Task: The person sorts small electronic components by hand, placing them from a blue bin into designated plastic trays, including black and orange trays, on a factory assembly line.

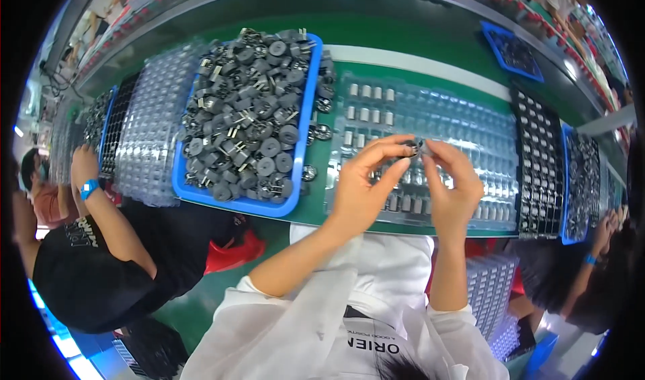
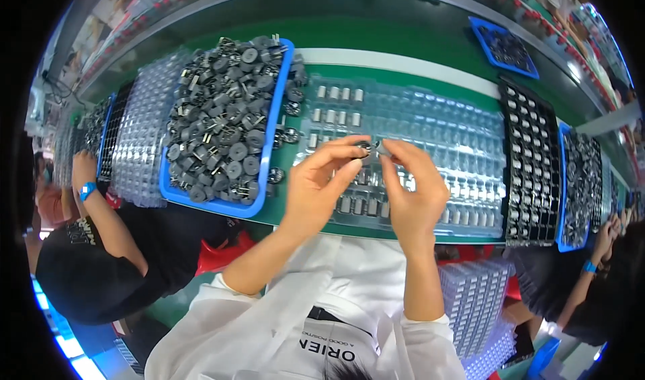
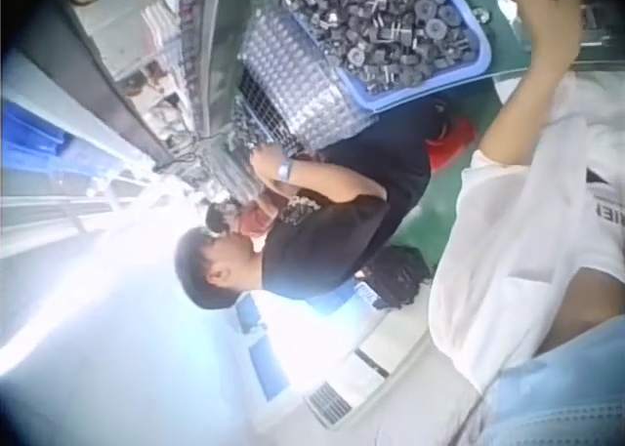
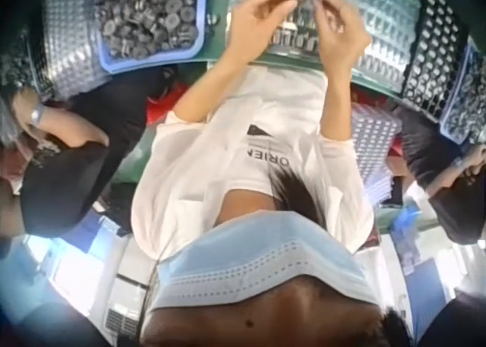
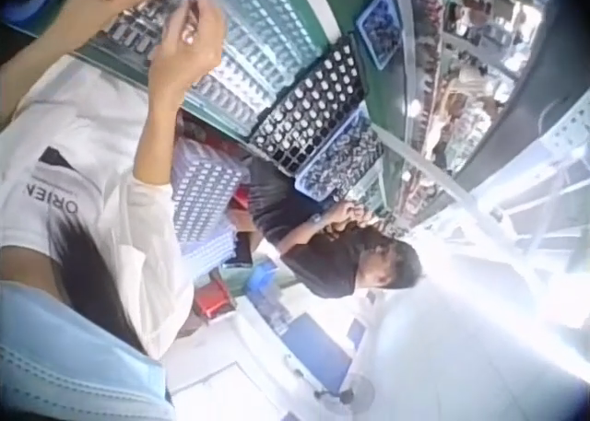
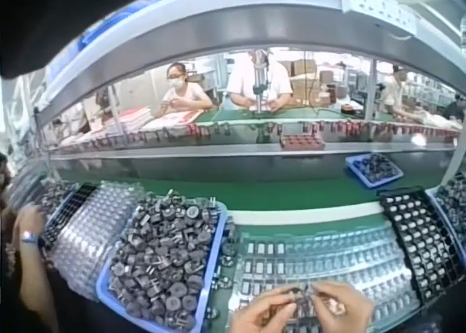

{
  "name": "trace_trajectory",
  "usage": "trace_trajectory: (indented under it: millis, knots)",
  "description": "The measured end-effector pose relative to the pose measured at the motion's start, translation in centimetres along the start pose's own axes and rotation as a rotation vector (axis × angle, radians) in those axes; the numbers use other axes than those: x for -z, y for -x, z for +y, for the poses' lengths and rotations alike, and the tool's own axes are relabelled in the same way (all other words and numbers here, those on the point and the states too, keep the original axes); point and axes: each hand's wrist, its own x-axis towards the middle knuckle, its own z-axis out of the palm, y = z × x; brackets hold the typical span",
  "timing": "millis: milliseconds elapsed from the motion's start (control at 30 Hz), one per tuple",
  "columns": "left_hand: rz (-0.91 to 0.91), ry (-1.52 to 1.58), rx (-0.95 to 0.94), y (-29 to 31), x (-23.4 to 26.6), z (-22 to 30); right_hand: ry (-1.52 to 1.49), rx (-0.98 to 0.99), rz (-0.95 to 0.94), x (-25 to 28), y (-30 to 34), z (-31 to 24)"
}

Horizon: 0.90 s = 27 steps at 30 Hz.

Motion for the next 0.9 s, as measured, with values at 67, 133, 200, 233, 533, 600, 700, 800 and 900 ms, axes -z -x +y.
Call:
trace_trajectory:
  millis: [67, 133, 200, 233, 533, 600, 700, 800, 900]
  knots:
    - [-0.076, -0.308, -0.018, 0.3, 0.9, 1.0, -0.271, -0.162, -0.035, 1.9, -0.1, -0.3]
    - [-0.152, -0.359, -0.066, 0.5, 1.4, 1.3, -0.274, -0.128, -0.098, 2.9, 0.2, -0.4]
    - [-0.195, -0.369, -0.098, 0.9, 1.4, 1.0, -0.228, -0.054, -0.18, 3.3, 0.6, -0.9]
    - [-0.184, -0.308, -0.071, 1.1, 1.1, 1.3, -0.229, -0.06, -0.182, 3.6, 0.7, -1.0]
    - [-0.274, -0.414, -0.091, 1.5, 0.7, 2.2, 0.001, 0.324, -0.197, 3.7, 1.1, -1.1]
    - [-0.275, -0.417, -0.103, 1.5, 0.6, 2.2, 0.013, 0.328, -0.185, 3.7, 1.2, -1.2]
    - [-0.285, -0.423, -0.121, 1.5, 0.6, 2.2, 0.017, 0.329, -0.169, 3.5, 1.3, -1.0]
    - [-0.287, -0.431, -0.128, 1.4, 0.8, 2.2, 0.056, 0.322, -0.171, 3.5, 1.4, -1.3]
    - [-0.291, -0.432, -0.143, 1.4, 0.8, 2.2, 0.059, 0.354, -0.18, 3.3, 1.4, -1.2]
